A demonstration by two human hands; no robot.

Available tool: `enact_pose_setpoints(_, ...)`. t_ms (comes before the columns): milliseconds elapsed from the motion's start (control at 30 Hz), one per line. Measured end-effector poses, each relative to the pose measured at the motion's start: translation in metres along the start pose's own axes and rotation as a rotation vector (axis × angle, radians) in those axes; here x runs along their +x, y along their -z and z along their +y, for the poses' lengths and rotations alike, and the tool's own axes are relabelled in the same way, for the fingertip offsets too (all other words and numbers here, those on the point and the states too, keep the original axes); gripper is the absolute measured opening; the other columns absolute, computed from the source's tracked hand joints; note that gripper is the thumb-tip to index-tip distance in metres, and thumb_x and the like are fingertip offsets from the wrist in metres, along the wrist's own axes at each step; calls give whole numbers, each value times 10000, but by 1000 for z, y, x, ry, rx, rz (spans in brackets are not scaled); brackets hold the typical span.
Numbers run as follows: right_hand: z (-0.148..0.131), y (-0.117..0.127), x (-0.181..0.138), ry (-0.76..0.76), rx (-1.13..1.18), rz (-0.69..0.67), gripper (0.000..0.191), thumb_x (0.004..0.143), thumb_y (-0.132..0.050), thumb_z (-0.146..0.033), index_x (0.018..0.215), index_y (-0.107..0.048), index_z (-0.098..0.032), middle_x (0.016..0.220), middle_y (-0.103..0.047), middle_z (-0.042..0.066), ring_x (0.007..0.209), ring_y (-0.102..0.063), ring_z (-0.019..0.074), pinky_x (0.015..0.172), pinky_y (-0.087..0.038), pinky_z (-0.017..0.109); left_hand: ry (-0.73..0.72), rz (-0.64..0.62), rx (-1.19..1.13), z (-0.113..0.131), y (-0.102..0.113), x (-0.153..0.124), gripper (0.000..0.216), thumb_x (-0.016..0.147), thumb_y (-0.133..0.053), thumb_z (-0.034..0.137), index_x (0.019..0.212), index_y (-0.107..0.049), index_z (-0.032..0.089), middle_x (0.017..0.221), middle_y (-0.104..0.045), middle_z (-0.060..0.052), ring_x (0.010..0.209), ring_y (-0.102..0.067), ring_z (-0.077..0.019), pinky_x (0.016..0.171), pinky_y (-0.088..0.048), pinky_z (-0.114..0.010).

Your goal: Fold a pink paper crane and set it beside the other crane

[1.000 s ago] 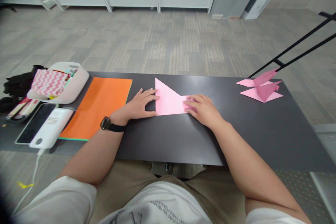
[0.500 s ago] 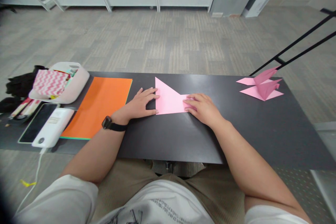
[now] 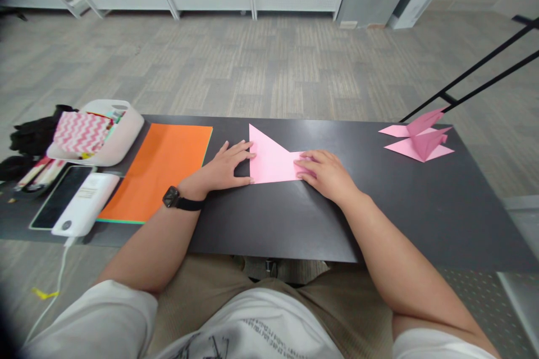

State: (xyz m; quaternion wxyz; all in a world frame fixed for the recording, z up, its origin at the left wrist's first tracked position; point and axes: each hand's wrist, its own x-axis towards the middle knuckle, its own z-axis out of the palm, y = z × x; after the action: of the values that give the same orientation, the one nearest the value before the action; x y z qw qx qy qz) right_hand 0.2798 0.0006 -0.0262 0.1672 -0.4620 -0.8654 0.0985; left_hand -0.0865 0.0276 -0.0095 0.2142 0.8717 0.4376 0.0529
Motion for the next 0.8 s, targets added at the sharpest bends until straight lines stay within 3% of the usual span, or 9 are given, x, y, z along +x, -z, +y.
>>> enact_pose_setpoints(200,-1,0,0,1,-18,0,350,1061,-651,-453,1368,-780,-344,1444,-718,93,1298,-658,345,1105,-528,577,11,5,-21,4,4,-1,831,899,-774,600,1608,-505,260,1809,-320,-129,1693,-263,-372,1386,-45,-675)
enact_pose_setpoints(333,1,-2,0,4,-24,-3,352,1056,-660,-449,1373,-778,-351,1455,-712,89,1304,-656,342,1113,-524,571,20,90,-29,7,5,-2,962,843,-825,625,1648,-458,249,1773,-372,-162,1667,-313,-387,1388,-103,-674)
enact_pose_setpoints(500,2,-4,0,15,-42,3,350,1056,-654,-447,1374,-778,-368,1443,-714,87,1278,-661,344,1091,-535,565,60,226,-17,14,-3,8,674,1038,-591,576,1608,-517,225,1751,-417,-147,1646,-368,-322,1403,-156,-594)
enact_pose_setpoints(633,2,-3,0,17,-53,2,350,1065,-640,-450,1368,-781,-346,1441,-713,93,1269,-662,349,1084,-540,568,66,134,55,13,-11,16,757,1006,-626,623,1649,-483,250,1792,-360,-121,1671,-312,-358,1390,-101,-656)
enact_pose_setpoints(800,2,-2,0,12,-51,-9,356,1060,-652,-448,1374,-776,-336,1452,-707,89,1297,-653,348,1103,-535,559,44,70,83,5,-11,15,912,950,-659,717,1695,-426,247,1823,-287,-114,1695,-250,-371,1395,-54,-641)
